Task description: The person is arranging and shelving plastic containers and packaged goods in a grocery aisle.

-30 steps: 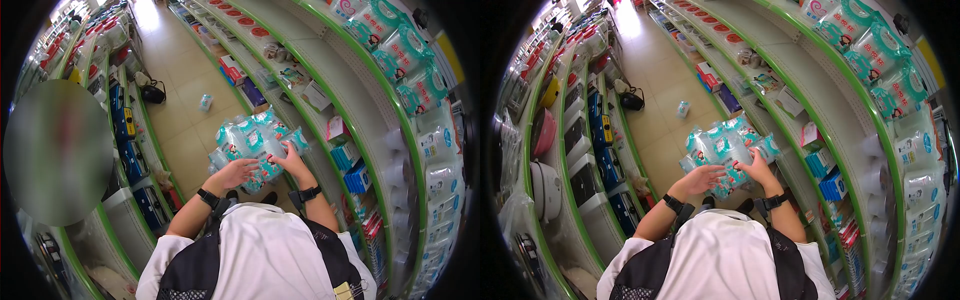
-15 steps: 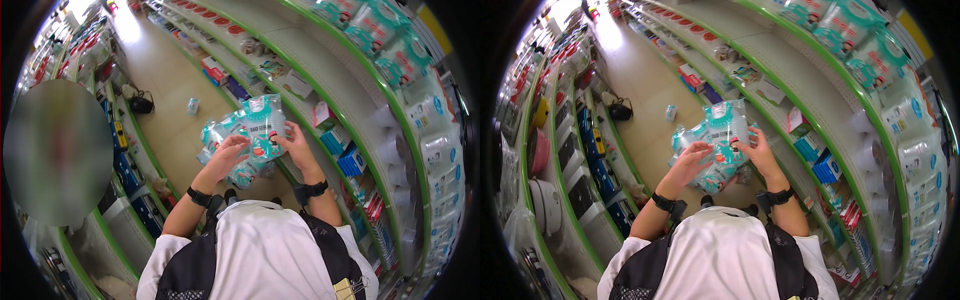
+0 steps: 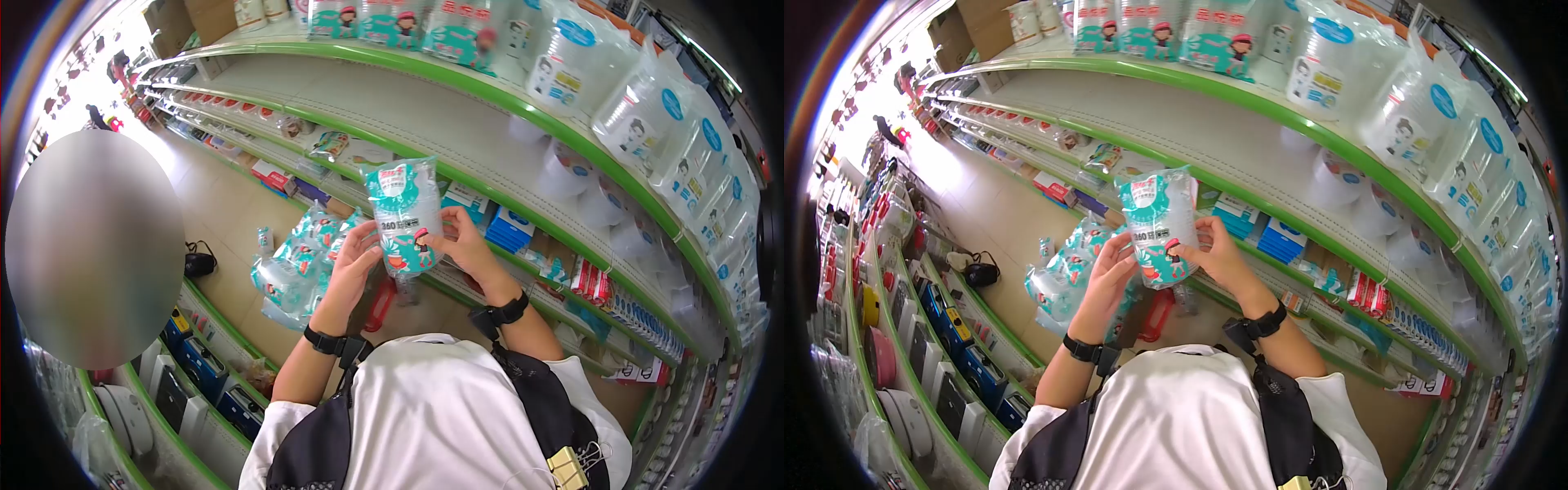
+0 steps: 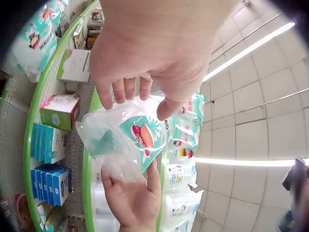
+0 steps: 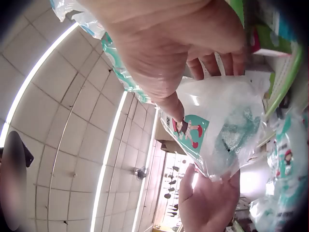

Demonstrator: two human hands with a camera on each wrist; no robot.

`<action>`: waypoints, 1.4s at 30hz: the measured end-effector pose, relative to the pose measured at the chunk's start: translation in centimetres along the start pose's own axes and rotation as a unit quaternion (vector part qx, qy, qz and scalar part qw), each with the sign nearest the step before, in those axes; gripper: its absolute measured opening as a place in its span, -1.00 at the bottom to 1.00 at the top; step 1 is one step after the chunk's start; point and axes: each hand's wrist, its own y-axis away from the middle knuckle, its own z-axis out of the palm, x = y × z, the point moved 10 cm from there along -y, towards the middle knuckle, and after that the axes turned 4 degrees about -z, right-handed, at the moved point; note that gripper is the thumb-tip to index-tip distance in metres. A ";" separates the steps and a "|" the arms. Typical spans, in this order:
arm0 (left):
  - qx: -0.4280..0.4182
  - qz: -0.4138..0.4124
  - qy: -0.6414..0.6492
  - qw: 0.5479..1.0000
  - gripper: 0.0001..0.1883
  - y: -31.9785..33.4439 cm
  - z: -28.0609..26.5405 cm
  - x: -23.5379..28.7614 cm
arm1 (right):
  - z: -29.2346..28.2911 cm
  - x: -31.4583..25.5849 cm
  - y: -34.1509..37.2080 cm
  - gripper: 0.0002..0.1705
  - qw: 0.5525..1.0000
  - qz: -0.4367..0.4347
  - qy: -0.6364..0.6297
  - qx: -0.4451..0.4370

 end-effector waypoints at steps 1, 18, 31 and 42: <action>-0.002 -0.003 -0.001 1.000 -0.43 -1.3 1.6 -0.9 | -2.1 0.2 0.4 -0.23 1.000 0.001 -0.002 0.004; -0.005 0.058 -0.276 0.960 -0.24 -21.4 13.2 -7.2 | -21.5 -0.7 -4.8 -0.21 0.953 -0.125 0.200 0.191; -0.067 0.044 -0.271 0.959 -0.12 -33.7 5.5 -8.5 | -22.4 4.6 -17.3 -0.13 0.932 -0.072 0.269 0.234; -0.039 0.014 -0.430 0.902 -0.05 -45.2 6.2 -9.0 | -26.7 5.7 -26.2 -0.32 0.902 -0.085 0.354 0.232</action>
